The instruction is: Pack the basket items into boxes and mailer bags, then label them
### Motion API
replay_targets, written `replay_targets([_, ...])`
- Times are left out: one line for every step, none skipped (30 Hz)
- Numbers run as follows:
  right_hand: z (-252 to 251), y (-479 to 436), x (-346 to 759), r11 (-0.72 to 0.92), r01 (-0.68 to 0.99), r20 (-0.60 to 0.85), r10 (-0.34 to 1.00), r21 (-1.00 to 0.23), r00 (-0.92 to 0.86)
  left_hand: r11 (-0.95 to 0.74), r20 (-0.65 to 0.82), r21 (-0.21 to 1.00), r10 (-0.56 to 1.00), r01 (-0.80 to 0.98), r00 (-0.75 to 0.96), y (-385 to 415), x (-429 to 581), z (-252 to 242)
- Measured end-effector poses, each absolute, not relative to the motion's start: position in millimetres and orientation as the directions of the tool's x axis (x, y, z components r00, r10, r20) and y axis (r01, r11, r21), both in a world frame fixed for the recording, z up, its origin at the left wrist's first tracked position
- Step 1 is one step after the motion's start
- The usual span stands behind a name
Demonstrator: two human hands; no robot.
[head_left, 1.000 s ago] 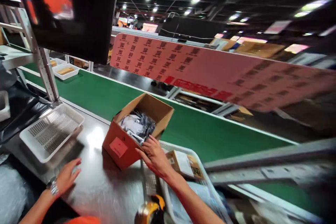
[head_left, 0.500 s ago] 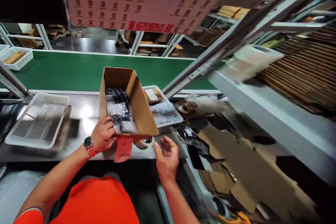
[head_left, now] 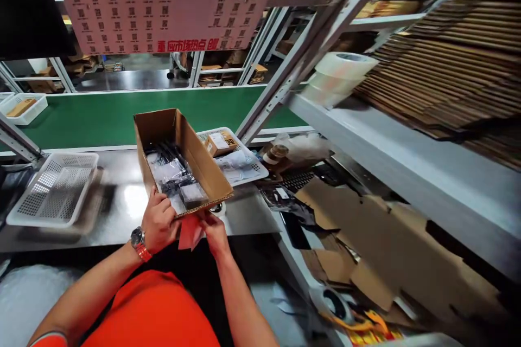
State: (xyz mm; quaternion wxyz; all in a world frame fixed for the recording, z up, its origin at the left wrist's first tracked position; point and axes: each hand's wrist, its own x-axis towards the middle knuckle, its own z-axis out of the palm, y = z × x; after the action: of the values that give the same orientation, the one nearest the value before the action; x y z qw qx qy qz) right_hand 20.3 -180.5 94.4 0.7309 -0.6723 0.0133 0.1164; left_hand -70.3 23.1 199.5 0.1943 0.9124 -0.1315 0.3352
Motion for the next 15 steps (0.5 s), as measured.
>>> replay_targets([97, -190, 23, 0.060, -0.220, -0.206, 0.188, -0.974, 0.960, -0.897, 0.665, 0.270, -0.089, -0.350, 0.741, 14, -72, 200])
replay_targets([99, -198, 25, 0.048, -0.249, -0.232, 0.228, -0.967, 0.946, -0.904, 0.669, 0.269, -0.071, -0.331, 0.740, 8, -74, 200])
replay_targets([100, -204, 26, 0.035, -0.269, -0.250, 0.268, -0.963, 0.931, -0.911, 0.676, 0.265, -0.058, -0.315, 0.735, 3, -75, 201])
replay_targets([102, -208, 26, 0.022, -0.281, -0.262, 0.302, -0.959, 0.917, -0.918, 0.684, 0.258, -0.048, -0.302, 0.728, 0, -76, 201])
replay_targets([103, -211, 26, 0.014, -0.292, -0.271, 0.328, -0.956, 0.905, -0.924, 0.693, 0.247, -0.043, -0.293, 0.719, -2, -77, 202])
replay_targets([104, -213, 25, 0.008, -0.300, -0.279, 0.346, -0.954, 0.896, -0.929, 0.701, 0.235, -0.042, -0.286, 0.712, -2, -78, 203])
replay_targets([105, -214, 24, 0.004, -0.306, -0.285, 0.358, -0.952, 0.889, -0.933, 0.704, 0.226, -0.043, -0.281, 0.709, -1, -79, 204])
replay_targets([106, -213, 23, 0.002, -0.312, -0.290, 0.367, -0.950, 0.884, -0.936, 0.703, 0.221, -0.042, -0.274, 0.710, 0, -80, 204])
replay_targets([107, -212, 22, 0.002, -0.319, -0.295, 0.371, -0.948, 0.880, -0.938, 0.700, 0.219, -0.040, -0.268, 0.713, 1, -81, 205])
replay_targets([108, -211, 21, 0.004, -0.323, -0.299, 0.370, -0.946, 0.880, -0.940, 0.696, 0.219, -0.037, -0.260, 0.718, 2, -82, 205])
replay_targets([108, -211, 19, 0.005, -0.326, -0.301, 0.372, -0.945, 0.878, -0.943, 0.692, 0.218, -0.033, -0.253, 0.721, 3, -82, 205])
replay_targets([108, -211, 17, 0.005, -0.325, -0.299, 0.380, -0.946, 0.876, -0.946, 0.692, 0.214, -0.030, -0.245, 0.721, 4, -83, 206])
replay_targets([107, -212, 14, 0.003, -0.323, -0.296, 0.392, -0.947, 0.871, -0.949, 0.695, 0.207, -0.030, -0.240, 0.719, 4, -84, 206])
replay_targets([105, -215, 10, -0.007, -0.317, -0.293, 0.406, -0.948, 0.866, -0.951, 0.701, 0.197, -0.033, -0.238, 0.713, 5, -84, 206])
replay_targets([103, -220, 6, -0.026, -0.304, -0.287, 0.415, -0.952, 0.864, -0.953, 0.706, 0.189, -0.036, -0.237, 0.707, 5, -85, 206])
